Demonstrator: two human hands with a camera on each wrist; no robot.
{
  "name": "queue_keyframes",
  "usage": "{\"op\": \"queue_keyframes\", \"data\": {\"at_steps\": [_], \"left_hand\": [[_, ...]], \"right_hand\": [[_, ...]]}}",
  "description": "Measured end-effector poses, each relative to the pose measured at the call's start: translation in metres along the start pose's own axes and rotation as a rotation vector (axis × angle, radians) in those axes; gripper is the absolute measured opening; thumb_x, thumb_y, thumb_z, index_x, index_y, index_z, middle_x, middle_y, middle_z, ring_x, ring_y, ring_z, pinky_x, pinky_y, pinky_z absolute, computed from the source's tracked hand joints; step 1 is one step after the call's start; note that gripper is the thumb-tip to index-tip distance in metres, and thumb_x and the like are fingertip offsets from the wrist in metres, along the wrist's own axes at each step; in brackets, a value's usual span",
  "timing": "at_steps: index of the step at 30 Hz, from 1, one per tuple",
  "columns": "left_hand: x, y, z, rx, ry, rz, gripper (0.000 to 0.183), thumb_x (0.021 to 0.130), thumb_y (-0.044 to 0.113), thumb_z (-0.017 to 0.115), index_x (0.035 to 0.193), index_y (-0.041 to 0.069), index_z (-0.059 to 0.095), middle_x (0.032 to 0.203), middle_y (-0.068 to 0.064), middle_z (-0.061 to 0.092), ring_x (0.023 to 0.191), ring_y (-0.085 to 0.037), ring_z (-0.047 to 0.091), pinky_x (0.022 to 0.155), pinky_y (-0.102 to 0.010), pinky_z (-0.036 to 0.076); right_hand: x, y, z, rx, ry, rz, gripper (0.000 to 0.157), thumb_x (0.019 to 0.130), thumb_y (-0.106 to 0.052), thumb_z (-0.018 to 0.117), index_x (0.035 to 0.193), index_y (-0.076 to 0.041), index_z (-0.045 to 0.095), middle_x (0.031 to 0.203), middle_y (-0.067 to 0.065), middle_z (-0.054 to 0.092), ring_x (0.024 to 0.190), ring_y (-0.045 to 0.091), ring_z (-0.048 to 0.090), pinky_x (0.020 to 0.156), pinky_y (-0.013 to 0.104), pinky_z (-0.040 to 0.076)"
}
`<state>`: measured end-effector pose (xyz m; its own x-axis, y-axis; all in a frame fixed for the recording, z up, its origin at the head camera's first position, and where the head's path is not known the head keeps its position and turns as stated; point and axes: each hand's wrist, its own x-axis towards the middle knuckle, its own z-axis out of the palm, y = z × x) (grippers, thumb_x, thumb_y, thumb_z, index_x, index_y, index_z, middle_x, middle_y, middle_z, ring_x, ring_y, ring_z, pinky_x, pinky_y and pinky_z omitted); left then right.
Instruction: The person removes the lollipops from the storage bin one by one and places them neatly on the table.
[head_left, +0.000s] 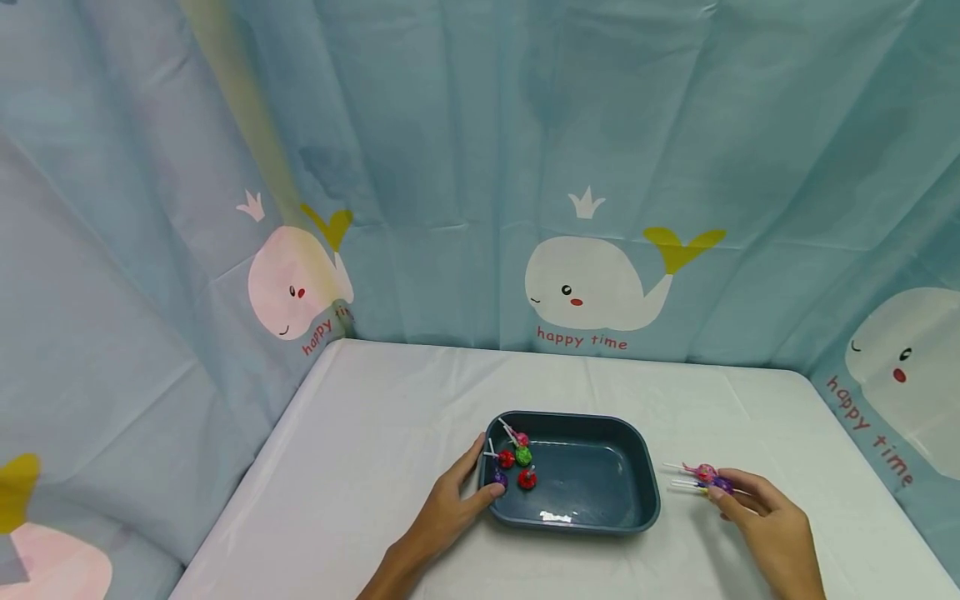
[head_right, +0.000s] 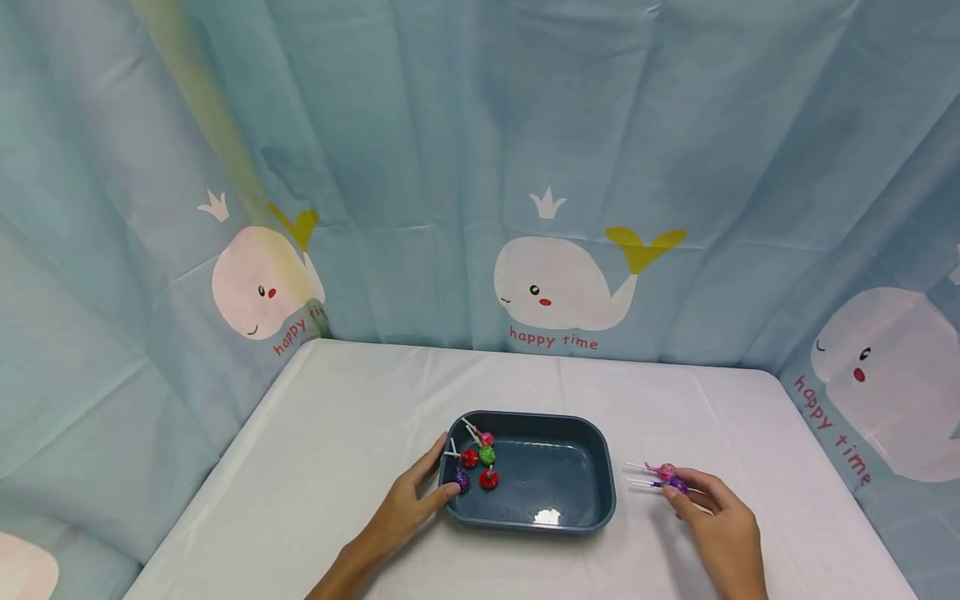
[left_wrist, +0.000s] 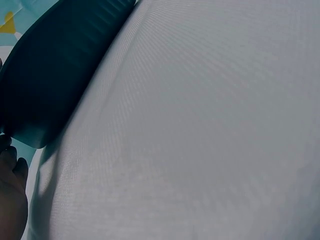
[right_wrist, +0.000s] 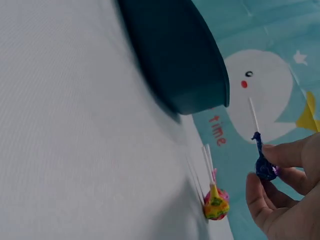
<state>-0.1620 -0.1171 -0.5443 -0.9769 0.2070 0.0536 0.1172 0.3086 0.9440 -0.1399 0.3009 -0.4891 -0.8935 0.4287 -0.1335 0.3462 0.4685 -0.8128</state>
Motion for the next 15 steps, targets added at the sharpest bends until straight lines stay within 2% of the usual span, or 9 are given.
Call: {"op": "queue_keyframes", "data": {"at_steps": [7,15], "left_hand": [[0.0,0.001,0.0,-0.004,-0.003,-0.005,0.084,0.101,0.036,0.074,0.17,0.022,0.028,0.174,0.004,0.029,0.162,-0.025,0.024,0.128,-0.054,0.023],[0.0,0.0,0.0,-0.002,-0.003,-0.001,0.083,0.102,0.035,0.074,0.17,0.02,0.029,0.174,0.003,0.029,0.162,-0.027,0.024,0.128,-0.056,0.024]], "right_hand": [[0.005,0.011,-0.005,-0.026,-0.014,0.038,0.048,0.099,-0.026,0.078,0.139,-0.003,0.065,0.138,0.022,0.067,0.077,-0.011,0.062,0.068,0.022,0.06],[0.01,0.022,-0.007,-0.103,-0.02,0.029,0.05,0.096,-0.027,0.082,0.134,0.002,0.067,0.122,0.024,0.074,0.081,0.01,0.072,0.062,0.022,0.057]]}}
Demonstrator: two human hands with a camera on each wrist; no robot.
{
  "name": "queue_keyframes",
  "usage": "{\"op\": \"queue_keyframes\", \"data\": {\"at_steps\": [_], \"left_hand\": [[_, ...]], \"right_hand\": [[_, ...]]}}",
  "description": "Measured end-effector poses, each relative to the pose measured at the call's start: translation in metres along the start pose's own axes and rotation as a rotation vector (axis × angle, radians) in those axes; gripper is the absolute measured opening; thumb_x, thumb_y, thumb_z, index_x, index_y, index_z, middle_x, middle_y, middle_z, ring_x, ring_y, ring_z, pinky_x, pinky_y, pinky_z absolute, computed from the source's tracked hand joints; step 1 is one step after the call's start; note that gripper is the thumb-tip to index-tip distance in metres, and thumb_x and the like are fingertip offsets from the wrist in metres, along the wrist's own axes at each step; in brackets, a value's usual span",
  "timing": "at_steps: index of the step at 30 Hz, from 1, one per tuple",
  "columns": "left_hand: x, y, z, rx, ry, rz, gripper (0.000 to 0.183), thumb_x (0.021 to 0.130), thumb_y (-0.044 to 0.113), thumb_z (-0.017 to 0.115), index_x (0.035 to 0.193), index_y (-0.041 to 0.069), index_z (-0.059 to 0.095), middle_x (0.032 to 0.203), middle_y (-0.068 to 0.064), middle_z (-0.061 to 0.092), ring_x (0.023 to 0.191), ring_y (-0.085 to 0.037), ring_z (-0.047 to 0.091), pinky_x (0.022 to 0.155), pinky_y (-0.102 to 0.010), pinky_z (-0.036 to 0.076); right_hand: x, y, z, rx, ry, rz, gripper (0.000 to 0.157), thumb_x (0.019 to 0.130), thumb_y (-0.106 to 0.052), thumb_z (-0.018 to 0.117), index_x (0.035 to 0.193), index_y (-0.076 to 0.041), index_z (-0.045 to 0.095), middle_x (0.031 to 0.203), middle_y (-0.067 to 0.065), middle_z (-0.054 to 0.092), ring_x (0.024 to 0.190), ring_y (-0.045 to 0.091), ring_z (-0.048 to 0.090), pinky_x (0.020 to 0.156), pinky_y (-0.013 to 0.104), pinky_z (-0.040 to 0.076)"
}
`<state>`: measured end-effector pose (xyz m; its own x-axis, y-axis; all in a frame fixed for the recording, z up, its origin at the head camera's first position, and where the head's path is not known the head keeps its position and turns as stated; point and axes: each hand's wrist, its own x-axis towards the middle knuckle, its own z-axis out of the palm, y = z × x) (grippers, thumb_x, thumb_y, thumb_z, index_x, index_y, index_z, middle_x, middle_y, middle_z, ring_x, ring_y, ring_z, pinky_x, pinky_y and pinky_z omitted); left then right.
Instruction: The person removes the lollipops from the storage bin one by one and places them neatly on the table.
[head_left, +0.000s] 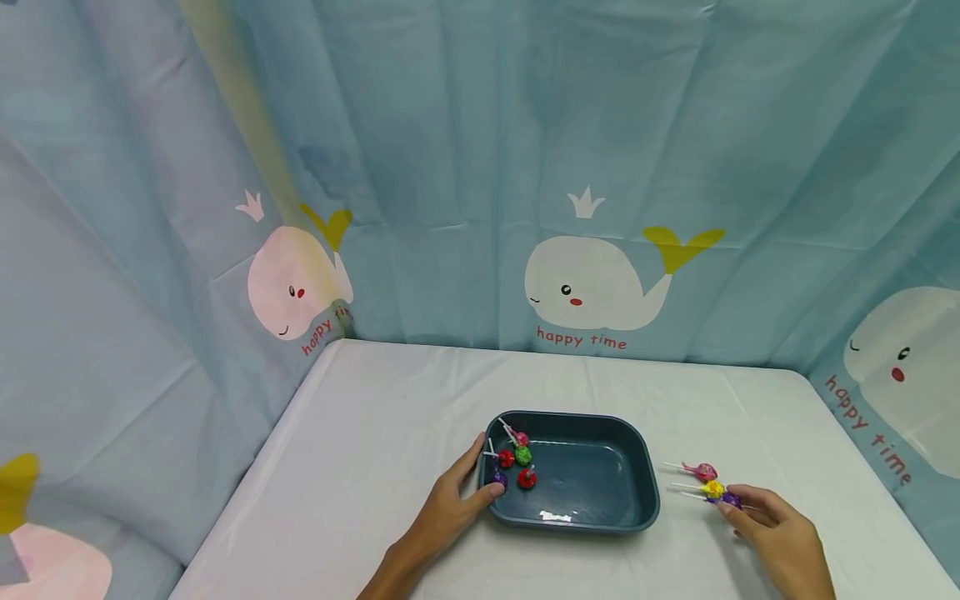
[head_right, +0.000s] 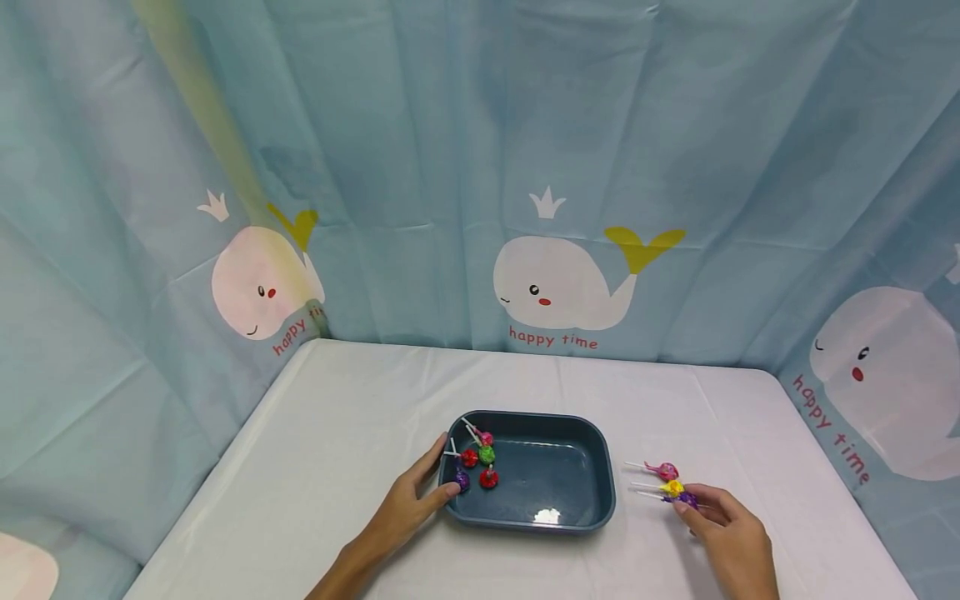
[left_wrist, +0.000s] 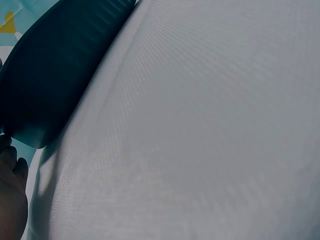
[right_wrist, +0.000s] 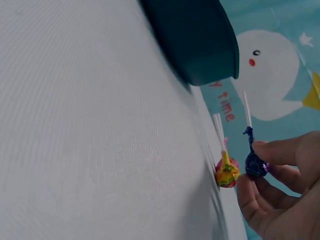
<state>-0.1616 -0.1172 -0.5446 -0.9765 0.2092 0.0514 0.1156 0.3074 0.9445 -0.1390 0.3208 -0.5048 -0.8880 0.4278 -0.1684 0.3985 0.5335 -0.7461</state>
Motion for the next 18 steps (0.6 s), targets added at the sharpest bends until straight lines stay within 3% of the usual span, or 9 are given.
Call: {"op": "queue_keyframes", "data": {"at_steps": [3,8,10,15,18], "left_hand": [[0.0,0.0,0.0,0.001,-0.002,-0.002,0.083,0.102,0.035,0.074,0.17,0.021,0.029,0.174,0.003,0.029,0.162,-0.028,0.024,0.128,-0.056,0.024],[-0.001,0.0,0.0,0.005,-0.007,-0.005,0.083,0.102,0.036,0.073,0.17,0.02,0.028,0.174,0.001,0.029,0.162,-0.029,0.024,0.128,-0.056,0.024],[-0.001,0.0,0.0,0.008,-0.005,-0.007,0.084,0.102,0.037,0.073,0.17,0.019,0.028,0.174,0.001,0.028,0.162,-0.03,0.024,0.128,-0.056,0.024],[0.0,-0.001,0.001,0.013,-0.004,-0.01,0.084,0.102,0.037,0.073,0.17,0.02,0.028,0.174,0.002,0.028,0.162,-0.03,0.023,0.128,-0.056,0.024],[0.0,-0.001,0.001,0.013,-0.006,-0.008,0.084,0.102,0.038,0.073,0.17,0.02,0.028,0.174,0.002,0.028,0.162,-0.03,0.023,0.128,-0.056,0.024]], "right_hand": [[0.002,0.005,-0.002,-0.022,-0.02,-0.001,0.053,0.093,-0.028,0.084,0.133,0.003,0.067,0.118,0.023,0.075,0.081,0.014,0.074,0.063,0.023,0.055],[0.004,0.011,-0.004,-0.042,-0.081,0.02,0.061,0.091,-0.035,0.086,0.133,0.004,0.066,0.113,0.021,0.076,0.084,0.022,0.075,0.078,0.044,0.054],[0.005,0.013,-0.003,-0.048,-0.078,0.017,0.059,0.091,-0.033,0.086,0.132,0.004,0.066,0.111,0.02,0.077,0.086,0.024,0.075,0.078,0.044,0.054],[0.009,0.016,0.003,-0.077,-0.043,-0.003,0.047,0.092,-0.021,0.085,0.128,0.005,0.069,0.097,0.012,0.077,0.083,0.021,0.07,0.06,0.024,0.05],[0.01,0.018,0.004,-0.106,-0.051,-0.011,0.046,0.093,-0.02,0.084,0.128,0.005,0.069,0.091,0.005,0.074,0.082,0.02,0.064,0.061,0.024,0.047]]}}
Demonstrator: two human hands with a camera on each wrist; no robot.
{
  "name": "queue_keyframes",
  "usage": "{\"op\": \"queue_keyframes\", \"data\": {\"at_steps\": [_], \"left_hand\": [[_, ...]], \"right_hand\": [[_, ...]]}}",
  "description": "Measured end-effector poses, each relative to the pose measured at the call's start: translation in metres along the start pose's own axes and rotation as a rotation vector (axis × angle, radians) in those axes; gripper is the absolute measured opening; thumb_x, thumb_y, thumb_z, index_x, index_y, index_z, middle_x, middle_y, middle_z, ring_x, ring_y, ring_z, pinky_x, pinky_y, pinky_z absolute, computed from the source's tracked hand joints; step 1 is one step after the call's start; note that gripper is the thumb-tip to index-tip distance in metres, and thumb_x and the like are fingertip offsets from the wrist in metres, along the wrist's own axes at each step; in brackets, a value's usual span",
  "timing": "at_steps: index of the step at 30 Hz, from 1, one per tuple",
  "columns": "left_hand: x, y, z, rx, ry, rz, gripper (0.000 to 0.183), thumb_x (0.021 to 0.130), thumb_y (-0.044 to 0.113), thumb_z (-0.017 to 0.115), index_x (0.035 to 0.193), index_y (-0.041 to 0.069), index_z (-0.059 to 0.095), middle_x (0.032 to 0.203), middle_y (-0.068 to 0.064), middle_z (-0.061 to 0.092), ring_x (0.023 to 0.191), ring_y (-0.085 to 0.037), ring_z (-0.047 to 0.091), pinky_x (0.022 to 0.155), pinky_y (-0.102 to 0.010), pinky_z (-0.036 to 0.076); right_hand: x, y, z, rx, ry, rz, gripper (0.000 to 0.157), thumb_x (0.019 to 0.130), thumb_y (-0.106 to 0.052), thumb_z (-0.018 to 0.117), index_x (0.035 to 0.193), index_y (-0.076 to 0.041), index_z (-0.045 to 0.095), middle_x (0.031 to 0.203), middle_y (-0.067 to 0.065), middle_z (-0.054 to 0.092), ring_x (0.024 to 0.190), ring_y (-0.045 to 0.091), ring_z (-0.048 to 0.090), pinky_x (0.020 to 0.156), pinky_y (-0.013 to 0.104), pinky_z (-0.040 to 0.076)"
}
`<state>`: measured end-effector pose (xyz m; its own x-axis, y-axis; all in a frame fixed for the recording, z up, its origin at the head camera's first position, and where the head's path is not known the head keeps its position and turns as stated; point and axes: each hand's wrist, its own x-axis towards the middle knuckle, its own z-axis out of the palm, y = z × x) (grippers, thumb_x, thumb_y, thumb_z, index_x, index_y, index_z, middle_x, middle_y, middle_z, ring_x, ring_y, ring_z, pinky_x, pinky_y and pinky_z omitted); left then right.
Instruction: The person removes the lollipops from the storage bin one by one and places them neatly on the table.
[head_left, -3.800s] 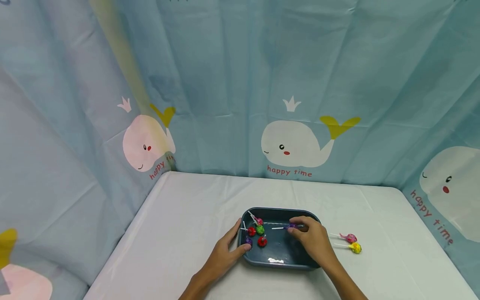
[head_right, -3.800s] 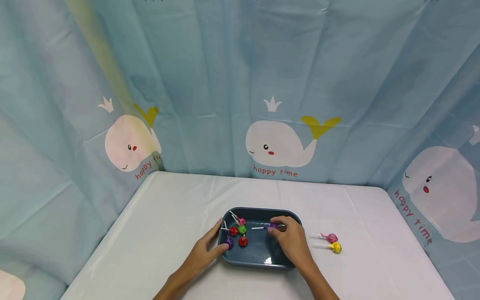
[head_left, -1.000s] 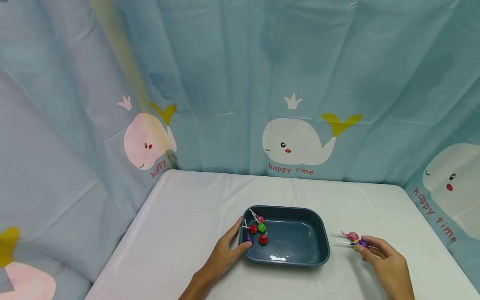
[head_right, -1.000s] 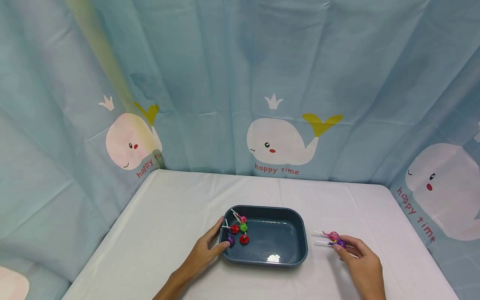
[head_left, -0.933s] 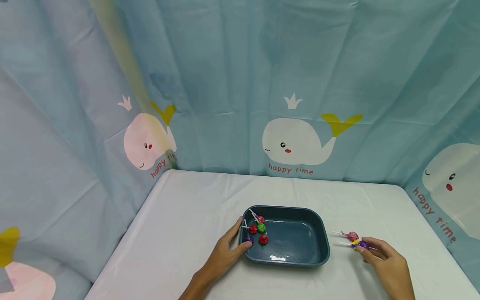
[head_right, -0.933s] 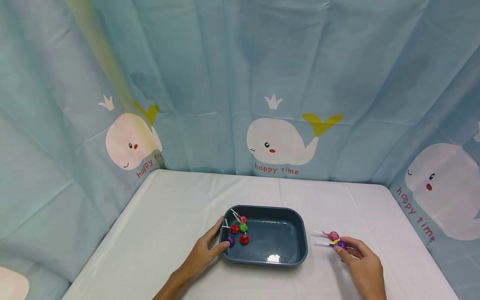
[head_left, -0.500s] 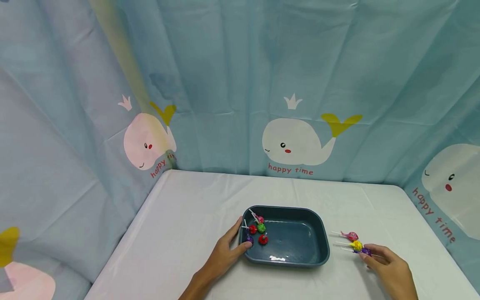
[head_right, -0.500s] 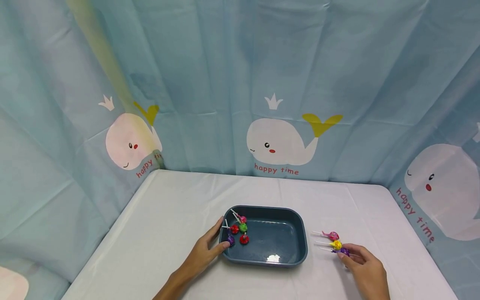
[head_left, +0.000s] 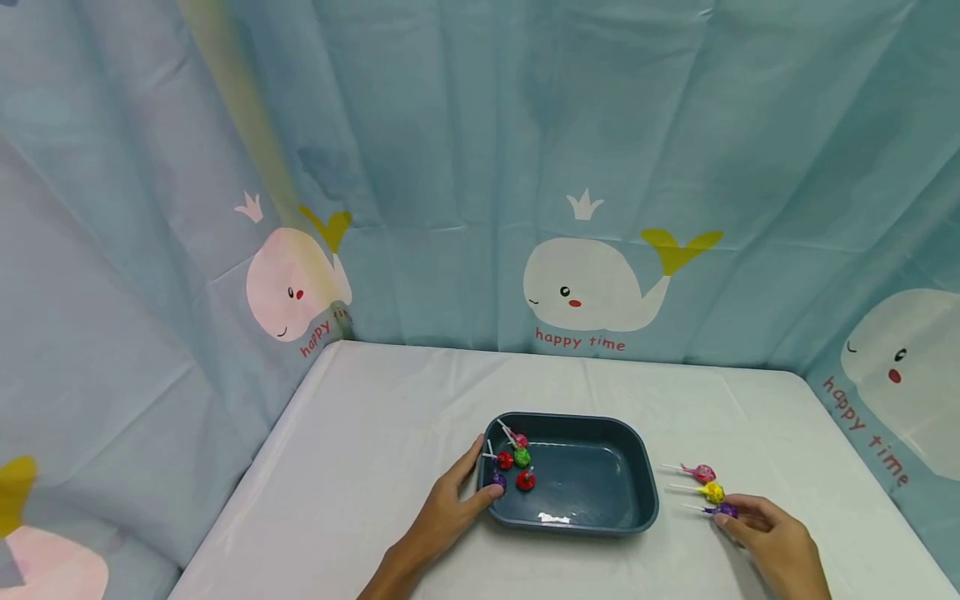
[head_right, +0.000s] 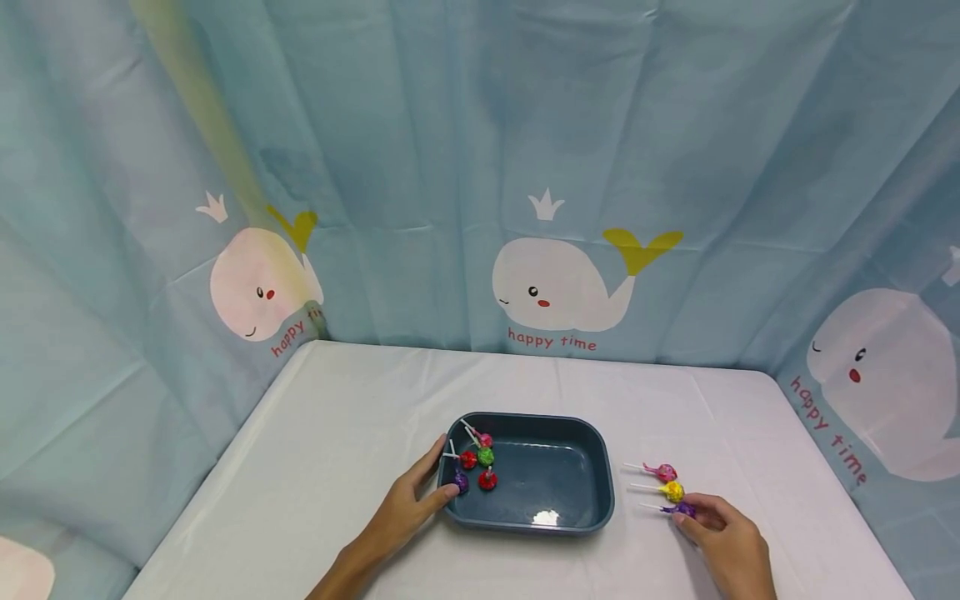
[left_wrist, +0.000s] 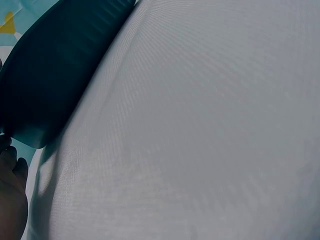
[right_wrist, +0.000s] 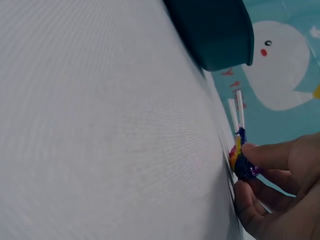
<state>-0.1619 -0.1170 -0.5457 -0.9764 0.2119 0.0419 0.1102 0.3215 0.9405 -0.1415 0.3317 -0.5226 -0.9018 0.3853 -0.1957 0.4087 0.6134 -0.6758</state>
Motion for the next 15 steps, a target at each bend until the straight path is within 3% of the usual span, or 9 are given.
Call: {"op": "queue_keyframes", "data": {"at_steps": [11,15], "left_hand": [[0.0003,-0.0008,0.0001,-0.007,0.003,-0.006,0.084,0.102,0.036,0.074,0.17,0.02,0.028,0.174,0.002,0.029,0.162,-0.029,0.023,0.128,-0.057,0.023],[0.0004,-0.0009,0.0003,-0.011,0.003,-0.006,0.083,0.102,0.036,0.074,0.17,0.02,0.028,0.174,0.003,0.029,0.162,-0.029,0.023,0.128,-0.057,0.023]], "right_hand": [[0.0017,0.0037,-0.0008,-0.038,-0.031,-0.038,0.051,0.093,-0.027,0.084,0.131,0.005,0.068,0.092,0.004,0.074,0.085,0.022,0.062,0.07,0.028,0.046],[0.0016,0.0038,0.0004,-0.033,-0.02,-0.027,0.053,0.092,-0.027,0.085,0.131,0.005,0.068,0.097,0.01,0.076,0.088,0.025,0.065,0.074,0.034,0.051]]}}
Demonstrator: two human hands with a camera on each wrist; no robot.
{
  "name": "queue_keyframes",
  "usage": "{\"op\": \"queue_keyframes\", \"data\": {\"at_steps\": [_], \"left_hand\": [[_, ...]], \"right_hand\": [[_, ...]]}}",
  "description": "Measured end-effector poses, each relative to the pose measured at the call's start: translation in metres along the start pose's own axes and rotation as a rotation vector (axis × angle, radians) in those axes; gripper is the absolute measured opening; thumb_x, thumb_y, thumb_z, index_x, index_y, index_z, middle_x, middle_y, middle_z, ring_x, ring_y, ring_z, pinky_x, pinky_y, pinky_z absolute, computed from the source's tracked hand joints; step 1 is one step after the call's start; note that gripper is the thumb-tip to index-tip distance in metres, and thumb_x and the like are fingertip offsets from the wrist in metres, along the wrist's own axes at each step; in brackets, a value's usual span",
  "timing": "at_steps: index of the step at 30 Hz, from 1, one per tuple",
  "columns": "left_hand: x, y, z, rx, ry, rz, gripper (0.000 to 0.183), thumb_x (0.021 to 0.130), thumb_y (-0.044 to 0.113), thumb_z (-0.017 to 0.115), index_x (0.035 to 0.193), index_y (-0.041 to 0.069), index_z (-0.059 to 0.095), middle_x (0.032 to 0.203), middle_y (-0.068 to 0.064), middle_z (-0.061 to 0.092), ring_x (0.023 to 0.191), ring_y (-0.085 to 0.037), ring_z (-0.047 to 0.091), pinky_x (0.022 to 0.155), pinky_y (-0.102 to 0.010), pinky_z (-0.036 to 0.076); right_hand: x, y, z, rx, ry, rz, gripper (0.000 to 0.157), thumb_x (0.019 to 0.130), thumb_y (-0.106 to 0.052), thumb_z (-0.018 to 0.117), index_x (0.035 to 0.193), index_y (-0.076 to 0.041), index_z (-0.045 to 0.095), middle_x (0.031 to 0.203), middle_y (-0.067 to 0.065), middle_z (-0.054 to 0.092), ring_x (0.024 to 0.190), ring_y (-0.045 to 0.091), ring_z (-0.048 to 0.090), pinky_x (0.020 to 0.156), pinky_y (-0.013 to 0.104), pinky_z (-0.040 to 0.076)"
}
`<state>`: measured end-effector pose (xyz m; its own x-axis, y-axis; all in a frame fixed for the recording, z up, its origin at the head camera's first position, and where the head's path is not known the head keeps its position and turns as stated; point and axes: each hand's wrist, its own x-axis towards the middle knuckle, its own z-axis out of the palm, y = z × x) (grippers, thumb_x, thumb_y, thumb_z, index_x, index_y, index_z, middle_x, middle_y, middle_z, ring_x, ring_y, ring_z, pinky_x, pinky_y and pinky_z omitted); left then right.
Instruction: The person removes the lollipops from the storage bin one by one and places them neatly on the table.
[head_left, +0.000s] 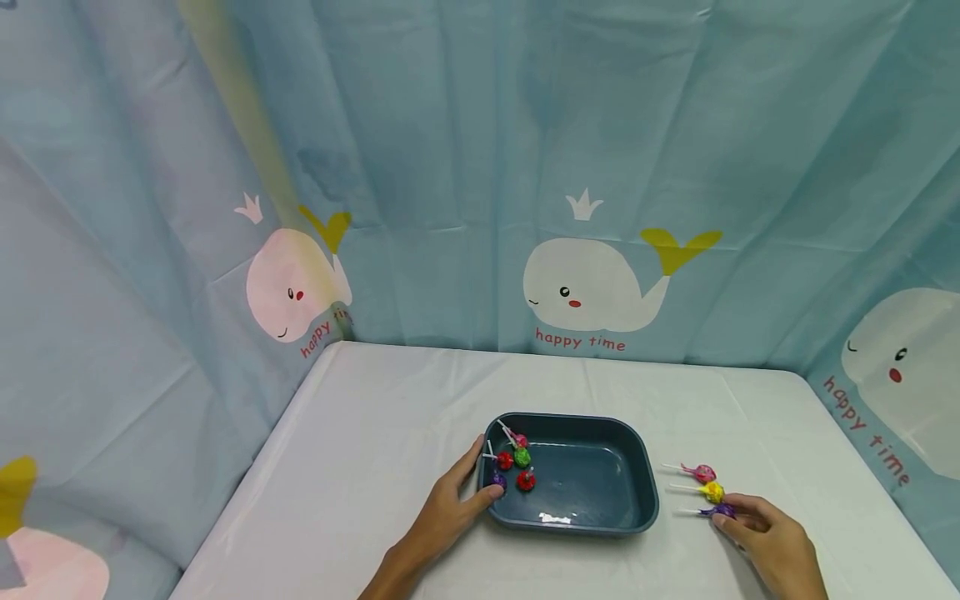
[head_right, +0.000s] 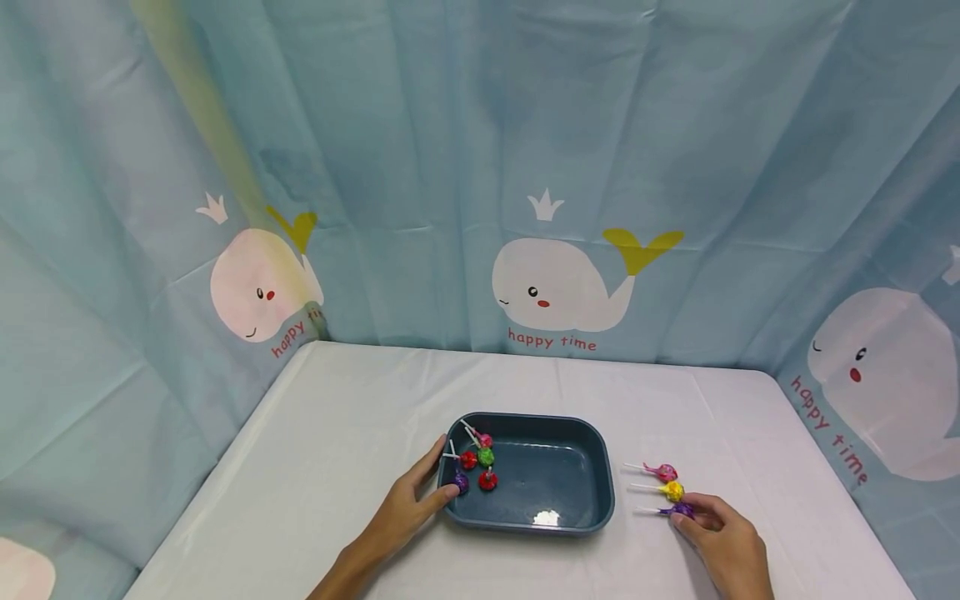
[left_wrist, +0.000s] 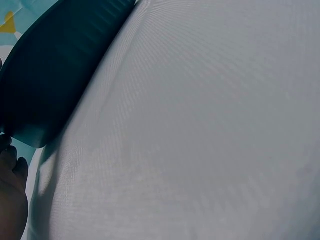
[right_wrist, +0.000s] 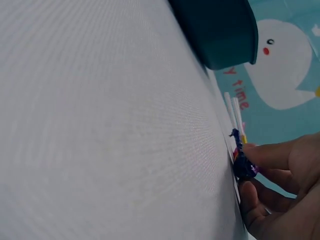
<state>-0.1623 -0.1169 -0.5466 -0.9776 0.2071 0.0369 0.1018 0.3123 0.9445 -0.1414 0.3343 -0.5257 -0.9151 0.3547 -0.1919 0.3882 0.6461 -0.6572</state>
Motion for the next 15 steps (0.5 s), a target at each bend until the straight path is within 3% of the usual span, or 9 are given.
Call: {"op": "queue_keyframes", "data": {"at_steps": [5,12,15], "left_hand": [[-0.0004,0.0004,-0.0003,-0.001,0.006,0.005,0.083,0.102,0.035,0.074,0.17,0.019,0.029,0.174,0.002,0.029,0.162,-0.029,0.024,0.128,-0.057,0.023],[-0.0005,0.0012,-0.0005,-0.001,0.003,0.01,0.083,0.102,0.035,0.073,0.17,0.019,0.028,0.174,0.002,0.029,0.162,-0.029,0.024,0.128,-0.057,0.024],[-0.0004,0.0017,-0.0005,-0.003,0.002,0.01,0.083,0.102,0.037,0.073,0.17,0.019,0.028,0.174,0.002,0.029,0.162,-0.028,0.024,0.128,-0.057,0.024]], "right_hand": [[0.0013,-0.0002,0.0019,0.017,0.017,0.011,0.052,0.092,-0.025,0.085,0.131,0.004,0.068,0.106,0.017,0.077,0.093,0.029,0.069,0.081,0.044,0.056],[-0.0009,-0.0034,0.004,0.049,0.059,0.021,0.05,0.092,-0.024,0.085,0.131,0.004,0.069,0.121,0.024,0.074,0.095,0.03,0.07,0.062,0.018,0.05],[-0.0031,-0.0065,0.0052,0.073,0.071,0.046,0.05,0.093,-0.023,0.084,0.131,0.004,0.068,0.126,0.027,0.07,0.097,0.033,0.069,0.059,0.018,0.05]]}}
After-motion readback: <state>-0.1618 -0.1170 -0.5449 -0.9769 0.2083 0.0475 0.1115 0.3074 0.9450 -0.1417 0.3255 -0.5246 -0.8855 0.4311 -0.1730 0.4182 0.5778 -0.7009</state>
